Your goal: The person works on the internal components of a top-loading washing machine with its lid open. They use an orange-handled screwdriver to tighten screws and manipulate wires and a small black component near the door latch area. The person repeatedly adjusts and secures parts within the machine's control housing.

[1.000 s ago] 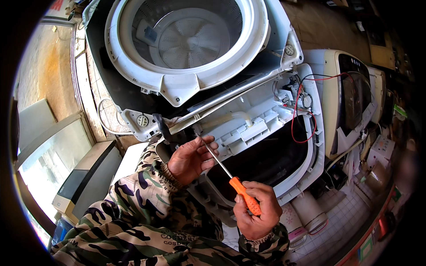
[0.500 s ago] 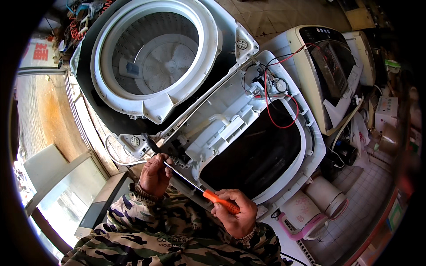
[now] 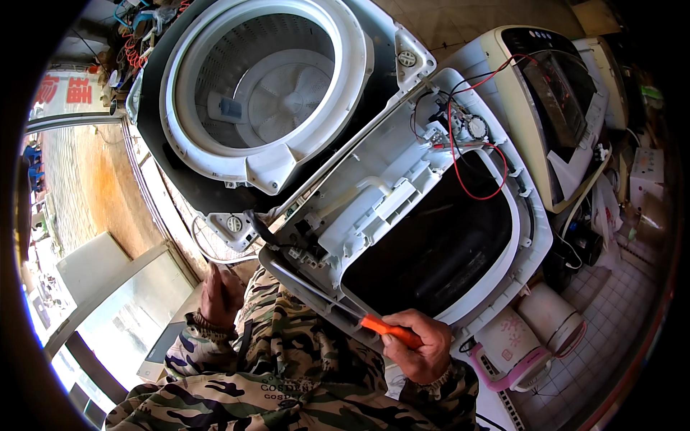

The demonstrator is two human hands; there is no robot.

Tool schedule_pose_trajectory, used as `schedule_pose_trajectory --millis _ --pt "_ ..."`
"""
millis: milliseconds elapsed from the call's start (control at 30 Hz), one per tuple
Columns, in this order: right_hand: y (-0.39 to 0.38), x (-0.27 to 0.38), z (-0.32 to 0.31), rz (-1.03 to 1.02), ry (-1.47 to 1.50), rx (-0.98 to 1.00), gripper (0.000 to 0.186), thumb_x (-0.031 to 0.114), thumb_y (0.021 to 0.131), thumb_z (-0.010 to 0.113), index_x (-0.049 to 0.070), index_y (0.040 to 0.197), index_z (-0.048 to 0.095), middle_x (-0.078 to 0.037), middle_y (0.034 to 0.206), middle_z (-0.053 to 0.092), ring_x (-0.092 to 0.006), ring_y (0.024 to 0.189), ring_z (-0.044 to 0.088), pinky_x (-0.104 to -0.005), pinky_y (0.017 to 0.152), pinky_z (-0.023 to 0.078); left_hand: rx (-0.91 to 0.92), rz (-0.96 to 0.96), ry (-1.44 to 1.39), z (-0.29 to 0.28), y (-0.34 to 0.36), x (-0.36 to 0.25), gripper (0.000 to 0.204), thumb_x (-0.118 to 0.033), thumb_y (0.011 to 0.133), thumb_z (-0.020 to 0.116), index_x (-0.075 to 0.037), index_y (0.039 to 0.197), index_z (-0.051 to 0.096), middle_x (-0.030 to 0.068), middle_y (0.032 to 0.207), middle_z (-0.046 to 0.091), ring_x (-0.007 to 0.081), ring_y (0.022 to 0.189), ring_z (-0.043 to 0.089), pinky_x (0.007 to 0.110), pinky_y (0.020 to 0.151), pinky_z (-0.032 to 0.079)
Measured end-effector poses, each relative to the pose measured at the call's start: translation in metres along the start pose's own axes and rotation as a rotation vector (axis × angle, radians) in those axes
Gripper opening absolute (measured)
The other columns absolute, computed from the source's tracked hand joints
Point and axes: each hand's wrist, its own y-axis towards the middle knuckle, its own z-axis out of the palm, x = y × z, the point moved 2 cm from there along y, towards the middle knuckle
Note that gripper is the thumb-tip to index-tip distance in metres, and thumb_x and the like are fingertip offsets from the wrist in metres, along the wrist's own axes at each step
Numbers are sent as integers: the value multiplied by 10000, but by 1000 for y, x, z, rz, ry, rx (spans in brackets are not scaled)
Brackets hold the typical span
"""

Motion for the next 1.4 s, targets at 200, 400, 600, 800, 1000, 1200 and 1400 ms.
schedule_pose_trajectory --millis 200,400,600,800,1000,1200,1400 --pt "46 -14 60 -173 -108 379 149 55 917 652 -19 1041 686 -112 844 715 -160 700 677 -296 603 534 88 -115 -385 80 -25 -7 487 -491 1063 438 -44 952 595 135 795 645 254 797 638 457 769 571" --pt "120 -43 93 -362 -839 1 122 121 887 678 44 977 707 -137 817 661 -313 763 682 -411 655 553 -117 -190 -456 40 -19 -3 469 -493 1081 392 -127 801 476 -29 552 336 125 486 369 339 555 447" --pt "193 -90 112 -255 -1396 -5 153 156 868 626 89 987 695 -118 808 676 -297 758 709 -409 630 559 -125 -256 -460 33 -20 -6 454 -499 1079 397 -127 849 520 -55 531 293 83 444 291 278 473 337" --pt "201 -84 109 -212 -1396 137 207 190 906 588 97 810 746 -148 813 724 -330 768 724 -457 666 558 -101 -278 -497 30 -18 1 436 -466 1085 401 -110 885 554 -59 532 289 76 439 282 269 467 329" --pt "204 -57 99 -144 -1290 229 146 128 886 591 54 870 716 -189 803 698 -385 745 709 -480 659 555 -84 -288 -555 25 -17 2 420 -443 1088 406 -103 893 558 -61 533 286 73 439 277 267 467 331" --pt "191 -58 97 -225 -1285 165 162 114 904 560 33 989 672 -188 807 688 -397 736 694 -499 653 543 -74 -284 -528 29 -12 1 416 -441 1084 416 -94 906 558 -61 525 283 73 443 274 267 472 332" --pt "201 -79 109 -235 -1430 303 186 163 934 547 61 945 703 -182 848 709 -341 729 719 -448 611 545 -38 -263 -511 38 -8 0 423 -447 1081 423 -83 917 563 -59 521 277 74 447 270 269 472 319"
